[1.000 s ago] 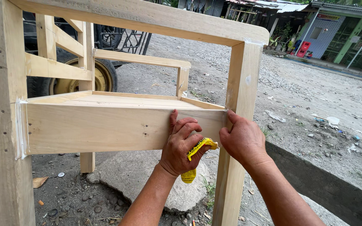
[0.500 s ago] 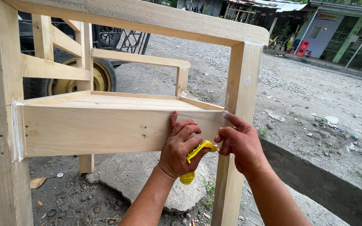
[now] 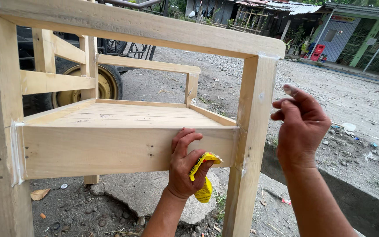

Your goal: The person applies wood glue from a yellow tube to the joints of a wooden chair frame. They squeeze the tube and use their finger to spread the glue along the seams of the legs, seat frame, and armrests.

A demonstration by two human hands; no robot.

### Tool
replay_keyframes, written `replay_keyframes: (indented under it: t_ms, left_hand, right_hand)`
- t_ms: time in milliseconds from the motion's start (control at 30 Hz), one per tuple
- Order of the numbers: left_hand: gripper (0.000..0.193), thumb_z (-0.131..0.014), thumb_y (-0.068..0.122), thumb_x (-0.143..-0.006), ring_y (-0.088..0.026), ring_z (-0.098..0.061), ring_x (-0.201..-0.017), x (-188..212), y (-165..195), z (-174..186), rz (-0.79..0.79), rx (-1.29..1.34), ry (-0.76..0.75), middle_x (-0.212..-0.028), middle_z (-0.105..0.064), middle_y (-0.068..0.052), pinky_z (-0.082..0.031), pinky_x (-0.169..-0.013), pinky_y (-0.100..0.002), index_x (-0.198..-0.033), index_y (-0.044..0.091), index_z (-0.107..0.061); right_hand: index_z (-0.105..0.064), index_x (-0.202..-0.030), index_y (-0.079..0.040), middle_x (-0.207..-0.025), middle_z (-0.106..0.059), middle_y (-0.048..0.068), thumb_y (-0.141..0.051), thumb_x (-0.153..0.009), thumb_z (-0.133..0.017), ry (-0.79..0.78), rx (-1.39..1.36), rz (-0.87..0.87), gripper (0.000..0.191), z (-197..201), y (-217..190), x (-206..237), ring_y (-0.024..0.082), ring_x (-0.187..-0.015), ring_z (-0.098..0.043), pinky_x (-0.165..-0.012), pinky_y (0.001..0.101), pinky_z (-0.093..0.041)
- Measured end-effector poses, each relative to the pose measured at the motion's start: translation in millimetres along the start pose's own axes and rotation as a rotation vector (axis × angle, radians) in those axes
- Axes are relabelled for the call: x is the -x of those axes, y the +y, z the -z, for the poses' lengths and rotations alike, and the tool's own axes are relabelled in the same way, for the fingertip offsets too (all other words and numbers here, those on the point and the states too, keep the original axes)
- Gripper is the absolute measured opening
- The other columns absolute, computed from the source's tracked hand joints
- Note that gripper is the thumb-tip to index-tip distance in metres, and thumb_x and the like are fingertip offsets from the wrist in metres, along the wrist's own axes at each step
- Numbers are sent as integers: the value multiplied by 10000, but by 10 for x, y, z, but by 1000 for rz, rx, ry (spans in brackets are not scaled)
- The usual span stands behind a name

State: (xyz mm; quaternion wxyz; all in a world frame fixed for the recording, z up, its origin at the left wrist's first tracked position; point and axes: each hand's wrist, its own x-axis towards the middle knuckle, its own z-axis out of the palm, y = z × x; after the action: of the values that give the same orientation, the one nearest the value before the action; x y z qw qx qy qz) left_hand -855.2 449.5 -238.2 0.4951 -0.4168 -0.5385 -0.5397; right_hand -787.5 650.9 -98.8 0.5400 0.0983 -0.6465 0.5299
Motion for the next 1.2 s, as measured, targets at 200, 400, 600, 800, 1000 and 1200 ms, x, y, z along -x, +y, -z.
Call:
replay_keyframes:
  t_ms: [200, 400, 600, 800, 1000, 1200]
  left_hand:
    - [302, -667, 334, -1007, -419, -498, -1410, 0, 39, -73, 58, -90, 70, -1377, -591, -184, -401, -1190, -526, -953, 38, -688]
    - [270, -668, 312, -1003, -402, -512, -1390, -4, 21, -152, 72, -178, 83, -1370, -591, -177, -394, -1173, -521, -984, 45, -707]
    - [260, -677, 290, -992, -392, -519, -1371, 11, -18, -234, 83, -253, 84, -1362, -601, -177, -413, -1145, -507, -971, 33, -707]
    - [269, -707, 276, -962, -422, -482, -1373, 75, -85, -226, 87, -310, 1, -1375, -584, -203, -405, -1138, -529, -977, 7, -710]
    - [289, -755, 293, -915, -435, -423, -1399, 102, -132, -267, 145, -343, -48, -1393, -575, -217, -391, -1138, -530, -953, 8, -736]
    - [237, -701, 247, -877, -396, -455, -1372, -612, -16, -9, 163, -354, 92, -1370, -585, -191, -368, -1145, -526, -933, 21, -742]
  right_hand:
    - [-709, -1256, -15, -1088, -740, 79, 63, -1027, -589, 10, 105, 203, 270, -65, 16, -165, 131, -1030, -712, -953, 299, -602]
    - [-639, -1436, -58, -1430, -624, 146, 56, -1033, -592, -93, 386, 482, 422, -233, -107, -401, 228, -1376, -619, -1201, 368, -499]
    - [-448, -1582, -105, -1518, -595, 131, -184, -979, -786, -297, 680, 705, 696, -602, -269, -634, 335, -1463, -503, -1245, 462, -425]
    - [-278, -1639, -132, -1419, -664, 75, -331, -875, -868, -416, 709, 723, 986, -1083, -271, -947, 274, -1387, -556, -1268, 512, -247]
    - [-222, -1635, -128, -1306, -711, 22, -364, -763, -917, -492, 694, 667, 1139, -1182, -221, -1080, 254, -1298, -601, -1273, 488, -178]
    - [-159, -1642, -108, -1297, -718, 20, -356, -742, -924, -462, 682, 633, 1207, -1171, -244, -1018, 260, -1336, -586, -1282, 506, -129]
